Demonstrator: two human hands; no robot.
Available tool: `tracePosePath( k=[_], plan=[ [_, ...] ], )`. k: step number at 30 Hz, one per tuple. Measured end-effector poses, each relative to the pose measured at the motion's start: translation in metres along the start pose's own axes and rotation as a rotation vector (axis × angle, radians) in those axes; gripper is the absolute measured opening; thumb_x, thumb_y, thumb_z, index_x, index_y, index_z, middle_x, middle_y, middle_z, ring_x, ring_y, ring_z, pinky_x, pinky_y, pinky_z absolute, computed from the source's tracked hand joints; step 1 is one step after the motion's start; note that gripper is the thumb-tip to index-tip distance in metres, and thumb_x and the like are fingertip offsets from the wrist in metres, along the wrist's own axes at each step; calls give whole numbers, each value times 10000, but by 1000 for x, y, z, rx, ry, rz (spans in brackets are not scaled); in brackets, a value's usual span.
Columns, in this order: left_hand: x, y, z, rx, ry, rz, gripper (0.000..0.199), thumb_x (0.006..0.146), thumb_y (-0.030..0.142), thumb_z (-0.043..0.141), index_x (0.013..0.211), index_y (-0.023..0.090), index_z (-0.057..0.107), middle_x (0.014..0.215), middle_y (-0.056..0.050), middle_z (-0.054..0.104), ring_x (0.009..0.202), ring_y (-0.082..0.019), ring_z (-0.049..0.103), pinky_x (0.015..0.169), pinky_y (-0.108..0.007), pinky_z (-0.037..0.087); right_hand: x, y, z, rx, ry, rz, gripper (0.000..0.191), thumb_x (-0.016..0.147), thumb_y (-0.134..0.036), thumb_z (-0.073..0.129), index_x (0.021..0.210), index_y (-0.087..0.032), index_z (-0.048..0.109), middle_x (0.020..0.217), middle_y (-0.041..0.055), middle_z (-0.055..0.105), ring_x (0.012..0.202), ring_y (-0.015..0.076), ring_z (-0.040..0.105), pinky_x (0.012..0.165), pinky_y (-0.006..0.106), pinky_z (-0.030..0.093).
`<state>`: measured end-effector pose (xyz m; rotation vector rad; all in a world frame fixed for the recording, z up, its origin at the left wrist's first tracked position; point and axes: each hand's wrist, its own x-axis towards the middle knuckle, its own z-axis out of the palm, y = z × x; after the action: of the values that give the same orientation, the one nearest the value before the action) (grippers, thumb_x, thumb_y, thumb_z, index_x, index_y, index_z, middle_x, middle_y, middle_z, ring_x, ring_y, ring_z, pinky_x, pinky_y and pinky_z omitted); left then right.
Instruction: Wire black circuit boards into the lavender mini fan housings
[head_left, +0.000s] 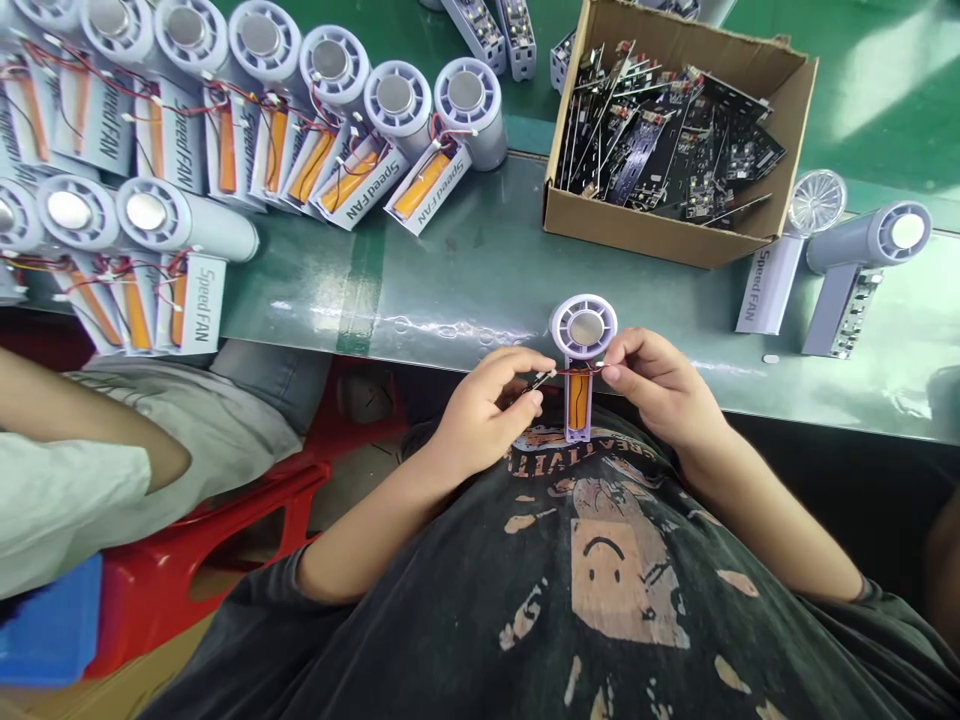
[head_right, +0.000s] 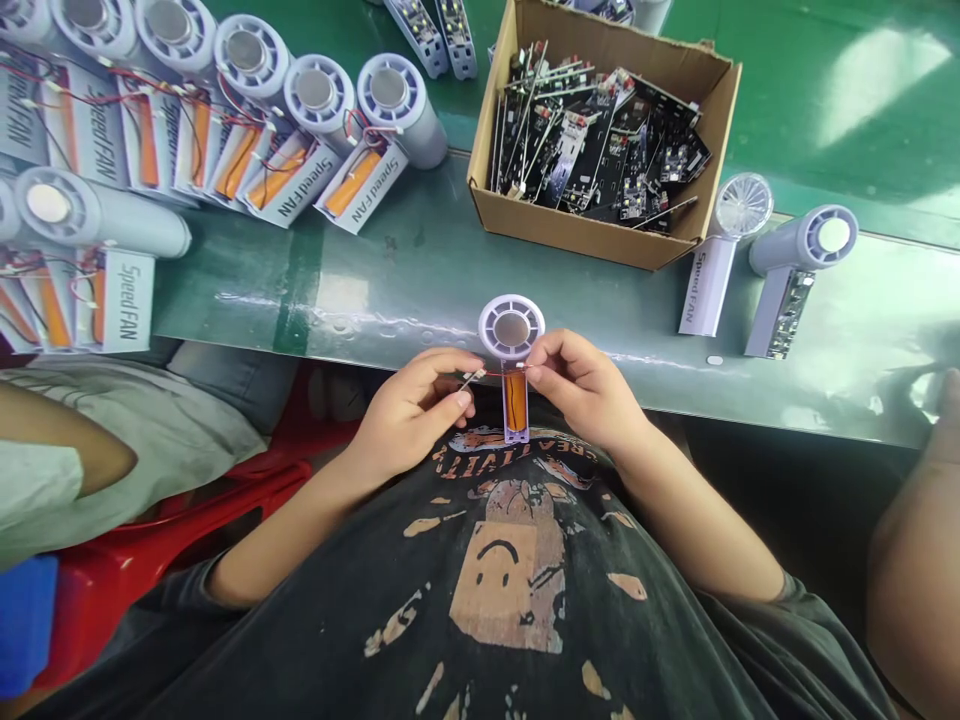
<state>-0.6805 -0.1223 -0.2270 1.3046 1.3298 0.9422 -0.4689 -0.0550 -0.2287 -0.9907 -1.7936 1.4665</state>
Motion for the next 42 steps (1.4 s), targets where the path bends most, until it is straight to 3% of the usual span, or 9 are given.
tracePosePath(
  k=[3, 6, 11, 18, 23, 27, 32, 37, 42],
  plan=[
    [0, 1, 1, -312, -82, -282, 326, 905, 230, 540, 1226, 179, 566, 714, 2, 657, 619, -136, 662, 588, -261, 589, -1, -2, 3, -66, 29, -53, 49, 900, -204, 583, 868, -230, 556, 834, -3, 570, 750, 152, 545, 681, 307, 458],
    [1, 5, 4, -427, -94, -355, 356, 902, 234, 550, 1255, 186, 548, 703, 7, 665, 642, -137, 688, 604, -241, 597, -1, -8, 9, -304, 92, -218, 111, 860, -120, 586, 846, -230, 575, 813, 3, 570, 753, 159, 538, 662, 306, 448],
    [4, 7, 8, -365, -86, -295, 331, 902, 190, 542, 1227, 209, 601, 870, -30, 673, 632, -109, 674, 531, -199, 575, -1, -15, 18, -559, 148, -388, 115, 865, -115, 577, 851, -226, 606, 851, 34, 587, 781, 188, 568, 687, 351, 461],
    [4, 5, 7, -242, -37, -154, 320, 900, 153, 543, 1183, 241, 666, 1223, -83, 563, 664, -71, 643, 456, -153, 534, 2, -25, 24, -813, 115, -274, 121, 888, -198, 592, 791, -222, 660, 817, 38, 646, 747, 196, 545, 697, 366, 422],
    [2, 8, 4, -275, -43, -214, 334, 900, 176, 557, 1220, 220, 641, 1223, -96, 560, 617, -54, 625, 456, -160, 535, 5, -28, 13, -879, 36, -312, 152, 929, -209, 558, 847, -210, 687, 847, 55, 651, 770, 205, 545, 697, 360, 414],
    [2, 11, 5, -280, -51, -257, 336, 904, 175, 553, 1238, 183, 598, 945, -52, 645, 568, -67, 609, 439, -159, 509, 10, -26, 7, -717, -15, -311, 117, 912, -180, 554, 846, -198, 650, 816, 46, 629, 770, 199, 566, 705, 349, 443],
    [3, 14, 10, -174, -3, -188, 293, 893, 143, 556, 1181, 188, 588, 841, -19, 644, 567, -85, 622, 431, -174, 490, 9, -22, 19, -646, 119, -291, 138, 859, -152, 556, 740, -218, 580, 717, 13, 601, 714, 185, 561, 659, 338, 416],
    [2, 16, 16, -168, 3, -144, 277, 895, 116, 531, 1160, 185, 572, 984, -52, 650, 579, -72, 624, 449, -181, 509, 6, -15, 32, -813, 300, -406, 180, 825, -146, 590, 670, -225, 546, 674, 9, 574, 661, 179, 515, 637, 354, 360],
    [0, 13, 18, -152, 29, -77, 287, 897, 106, 525, 1164, 192, 584, 1201, -87, 582, 610, -47, 609, 493, -180, 542, 8, -9, 34, -781, 302, -375, 213, 802, -123, 565, 628, -226, 500, 634, 0, 503, 661, 174, 490, 648, 353, 358]
  ],
)
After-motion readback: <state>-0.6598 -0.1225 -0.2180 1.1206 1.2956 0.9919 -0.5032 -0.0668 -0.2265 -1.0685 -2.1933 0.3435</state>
